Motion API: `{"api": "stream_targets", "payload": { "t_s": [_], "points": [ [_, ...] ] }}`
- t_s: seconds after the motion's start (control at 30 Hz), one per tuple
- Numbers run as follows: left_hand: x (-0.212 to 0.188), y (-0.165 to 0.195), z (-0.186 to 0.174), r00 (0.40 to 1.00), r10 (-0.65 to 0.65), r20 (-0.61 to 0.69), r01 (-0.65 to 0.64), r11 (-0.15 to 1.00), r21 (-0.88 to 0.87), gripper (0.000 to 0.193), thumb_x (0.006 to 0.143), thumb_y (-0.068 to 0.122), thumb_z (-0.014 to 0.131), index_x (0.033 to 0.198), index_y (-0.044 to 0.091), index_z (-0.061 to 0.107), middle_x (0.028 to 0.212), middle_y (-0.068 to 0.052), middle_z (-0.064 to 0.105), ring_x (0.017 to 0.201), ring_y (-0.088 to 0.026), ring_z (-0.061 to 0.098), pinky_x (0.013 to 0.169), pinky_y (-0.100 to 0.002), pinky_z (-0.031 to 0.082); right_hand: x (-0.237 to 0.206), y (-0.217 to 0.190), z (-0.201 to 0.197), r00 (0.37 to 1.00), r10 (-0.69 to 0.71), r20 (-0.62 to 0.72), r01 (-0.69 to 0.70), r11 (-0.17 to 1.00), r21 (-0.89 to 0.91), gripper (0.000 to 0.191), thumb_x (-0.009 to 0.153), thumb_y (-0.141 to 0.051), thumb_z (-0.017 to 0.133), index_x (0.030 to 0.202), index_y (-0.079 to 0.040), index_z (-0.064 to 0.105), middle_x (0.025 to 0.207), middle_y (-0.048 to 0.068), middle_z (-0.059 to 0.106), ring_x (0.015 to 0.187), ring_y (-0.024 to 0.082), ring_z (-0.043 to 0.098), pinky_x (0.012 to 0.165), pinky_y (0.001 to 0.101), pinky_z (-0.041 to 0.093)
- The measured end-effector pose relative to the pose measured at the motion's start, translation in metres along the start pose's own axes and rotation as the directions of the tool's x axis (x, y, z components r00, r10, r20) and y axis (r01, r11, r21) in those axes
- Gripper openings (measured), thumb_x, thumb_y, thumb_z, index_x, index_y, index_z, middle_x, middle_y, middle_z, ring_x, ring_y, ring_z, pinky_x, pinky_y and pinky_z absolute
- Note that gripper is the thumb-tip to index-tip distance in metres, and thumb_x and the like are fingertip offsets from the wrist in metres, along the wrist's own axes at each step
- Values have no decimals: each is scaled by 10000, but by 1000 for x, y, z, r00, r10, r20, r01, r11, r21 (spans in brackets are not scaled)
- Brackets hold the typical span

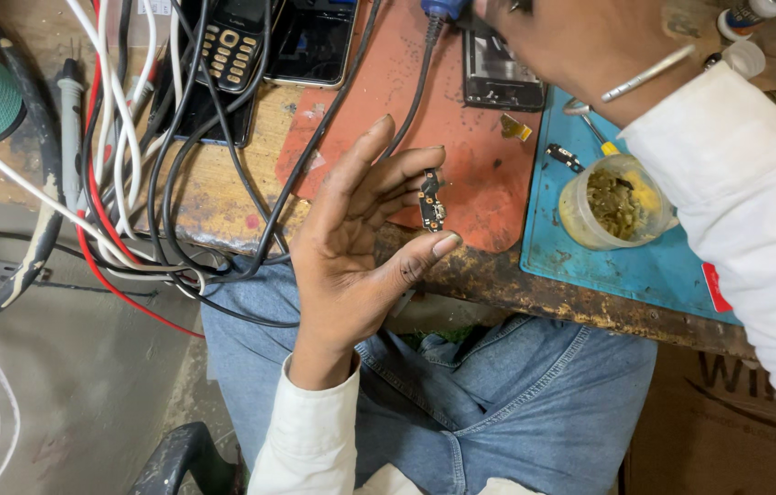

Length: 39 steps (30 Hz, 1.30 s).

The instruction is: The person uses a hot air gun and tweezers to reflow solder on a small circuit board, then places the board into a disassembled mobile phone chassis and secures it with adhesive. The workspace contains multiple phones and repair tools.

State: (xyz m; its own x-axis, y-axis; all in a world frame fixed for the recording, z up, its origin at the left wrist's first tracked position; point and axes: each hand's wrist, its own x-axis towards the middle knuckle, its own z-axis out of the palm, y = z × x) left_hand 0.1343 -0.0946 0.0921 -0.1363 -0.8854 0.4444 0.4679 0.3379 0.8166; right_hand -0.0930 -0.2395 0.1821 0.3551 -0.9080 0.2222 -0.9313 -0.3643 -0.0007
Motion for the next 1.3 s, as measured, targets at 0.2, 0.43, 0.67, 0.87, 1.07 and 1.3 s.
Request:
{"api": "stream_targets", "payload": {
  "t_s": [0.2,0.43,0.67,0.87,1.07,1.3],
  "points": [
    [-3,-1,-4,999,31,-8,-31,999,-20,802,973,-73,821,1612,0,342,1488,-208,600,1342,-200,585,1191,-332,512,-8,-20,-1,992,-86,-87,93,993,78,386,932,-360,803,1056,-3,725,851,211,708,721,402,681,639,527,533],
    [-12,10,-4,996,47,-82,-57,990,-129,770,983,-128,772,1604,-7,334,1487,-231,585,1343,-209,566,1087,-322,538,-11,-28,26,998,3,-59,-9,995,-101,383,902,-329,803,985,29,696,832,256,705,755,447,684,662,545,544],
    [-21,19,-3,996,36,-81,-54,974,-220,737,996,-146,741,1598,-16,336,1496,-240,561,1307,-211,569,1072,-336,575,-42,-57,17,998,61,-13,-62,994,-90,648,935,-317,798,1209,183,490,774,277,694,731,458,696,644,526,563],
    [-27,24,-4,993,45,-110,-74,959,-272,726,998,-140,732,1597,-25,338,1499,-253,550,1341,-234,603,1099,-347,556,-82,-121,-14,980,114,160,-101,991,-83,539,893,-222,751,1192,128,471,794,254,696,637,381,720,520,479,573],
    [-33,21,-9,973,105,-204,-166,936,-311,717,993,-128,737,1588,-12,353,1493,-255,564,1305,-268,637,1152,-387,548,-118,-159,-46,999,33,-8,-34,997,-62,761,895,-408,825,1315,108,455,728,166,719,602,311,707,744,549,510],
    [-36,17,-15,980,86,-182,-137,946,-294,705,989,-128,736,1576,-5,365,1500,-255,556,1295,-268,643,1123,-385,549,-142,-108,-70,980,58,-188,-18,978,209,342,944,-165,805,1126,-12,560,958,107,747,832,244,729,719,379,546]
  ]
}}
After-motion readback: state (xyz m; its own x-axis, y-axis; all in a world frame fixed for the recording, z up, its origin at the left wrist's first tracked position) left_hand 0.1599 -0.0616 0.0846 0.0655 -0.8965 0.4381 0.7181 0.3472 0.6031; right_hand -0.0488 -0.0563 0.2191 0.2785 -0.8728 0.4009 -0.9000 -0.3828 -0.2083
